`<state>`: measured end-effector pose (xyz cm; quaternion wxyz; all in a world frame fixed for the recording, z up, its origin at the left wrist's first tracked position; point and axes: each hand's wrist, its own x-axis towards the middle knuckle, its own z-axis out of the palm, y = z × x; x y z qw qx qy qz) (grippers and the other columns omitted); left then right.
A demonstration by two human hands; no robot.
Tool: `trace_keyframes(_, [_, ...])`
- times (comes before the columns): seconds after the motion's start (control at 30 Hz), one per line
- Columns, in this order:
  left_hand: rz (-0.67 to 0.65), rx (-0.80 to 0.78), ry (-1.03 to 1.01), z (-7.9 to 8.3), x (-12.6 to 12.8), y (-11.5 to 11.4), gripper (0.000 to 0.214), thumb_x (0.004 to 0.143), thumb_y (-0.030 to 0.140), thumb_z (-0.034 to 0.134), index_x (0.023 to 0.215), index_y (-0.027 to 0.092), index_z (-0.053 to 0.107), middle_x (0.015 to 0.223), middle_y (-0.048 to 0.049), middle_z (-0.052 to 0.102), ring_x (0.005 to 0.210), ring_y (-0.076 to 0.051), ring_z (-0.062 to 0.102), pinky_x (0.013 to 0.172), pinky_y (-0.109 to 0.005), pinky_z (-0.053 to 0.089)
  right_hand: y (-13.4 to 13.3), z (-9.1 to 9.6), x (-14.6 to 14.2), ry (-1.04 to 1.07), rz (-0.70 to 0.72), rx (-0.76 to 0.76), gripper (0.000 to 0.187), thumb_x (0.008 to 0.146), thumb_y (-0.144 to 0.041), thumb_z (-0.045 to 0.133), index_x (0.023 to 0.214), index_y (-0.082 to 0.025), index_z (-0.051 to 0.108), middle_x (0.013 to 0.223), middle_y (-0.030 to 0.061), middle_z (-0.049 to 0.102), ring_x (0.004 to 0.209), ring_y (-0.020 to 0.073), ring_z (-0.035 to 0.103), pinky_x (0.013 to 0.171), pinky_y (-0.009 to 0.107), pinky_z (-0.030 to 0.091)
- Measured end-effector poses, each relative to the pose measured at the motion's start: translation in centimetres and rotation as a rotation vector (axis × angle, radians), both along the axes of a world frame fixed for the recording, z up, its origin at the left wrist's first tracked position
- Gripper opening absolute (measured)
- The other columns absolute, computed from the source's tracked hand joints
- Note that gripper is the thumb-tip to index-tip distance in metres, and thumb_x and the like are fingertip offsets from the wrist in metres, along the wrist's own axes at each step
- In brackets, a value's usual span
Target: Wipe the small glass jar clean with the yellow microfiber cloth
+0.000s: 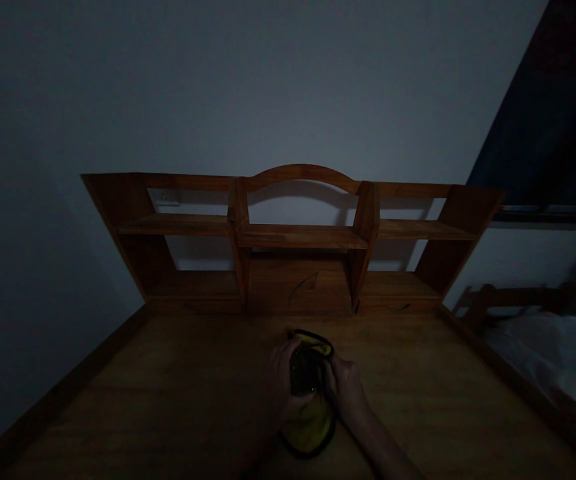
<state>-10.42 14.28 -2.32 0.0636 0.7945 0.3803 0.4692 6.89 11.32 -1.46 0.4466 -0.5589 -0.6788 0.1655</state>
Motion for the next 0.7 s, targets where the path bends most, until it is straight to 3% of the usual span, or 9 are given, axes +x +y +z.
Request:
trace_keyframes(0.13, [0.068, -0.205, -0.197, 0.1, -0.9, 1.1, 0.082, 0.056, 0.041, 0.079, 0.126, 0.019, 0.041, 0.116, -0.0118, 0.058, 0.107, -0.029, 0.059, 0.093, -0.047, 0.05, 0.3, 0.5, -0.5, 0.404, 0.034, -0.064, 0.031, 0.092, -0.035, 0.047, 0.1, -0.013, 0.068, 0.094, 0.0114, 0.07, 0.085, 0.0233, 0.066, 0.076, 0.03, 0.049])
trace_keyframes(0.2, [0.086, -0.22, -0.215, 0.0, -1.3, 1.6, 0.082, 0.057, 0.044, 0.08, 0.125, 0.019, 0.042, 0.116, -0.0122, 0.058, 0.107, -0.029, 0.06, 0.093, -0.048, 0.05, 0.7, 0.3, -1.0, 0.569, 0.099, -0.107, 0.031, 0.088, -0.038, 0.056, 0.1, -0.013, 0.069, 0.099, 0.01, 0.07, 0.095, 0.0248, 0.064, 0.085, 0.033, 0.048])
trace_keyframes(0.4, [0.112, -0.19, -0.29, 0.5, -1.2, 1.0, 0.086, 0.056, 0.037, 0.082, 0.129, 0.02, 0.04, 0.121, -0.013, 0.057, 0.111, -0.03, 0.059, 0.096, -0.045, 0.051, 1.2, -1.3, -1.6, 1.12, 0.191, -0.364, 0.038, 0.067, -0.043, 0.078, 0.093, -0.017, 0.07, 0.095, 0.0076, 0.071, 0.092, 0.0252, 0.064, 0.09, 0.039, 0.046])
trace_keyframes(0.57, [0.039, -0.14, -0.234, 1.5, -1.0, -0.2, 0.086, 0.055, 0.037, 0.082, 0.13, 0.021, 0.043, 0.122, -0.0115, 0.057, 0.113, -0.029, 0.056, 0.097, -0.047, 0.048, 0.3, 0.6, -1.2, 1.334, 0.39, -0.517, 0.033, 0.069, -0.036, 0.072, 0.095, -0.015, 0.072, 0.098, 0.0094, 0.071, 0.097, 0.0261, 0.064, 0.092, 0.038, 0.045])
trace_keyframes(0.7, [-0.023, -0.081, -0.101, 1.9, -1.2, -0.5, 0.089, 0.058, 0.038, 0.081, 0.134, 0.022, 0.039, 0.126, -0.0113, 0.055, 0.114, -0.029, 0.054, 0.096, -0.046, 0.048, -0.3, 1.8, -1.0, 1.428, 0.404, -0.62, 0.028, 0.069, -0.036, 0.065, 0.085, -0.014, 0.073, 0.091, 0.0106, 0.072, 0.093, 0.0279, 0.064, 0.087, 0.039, 0.047])
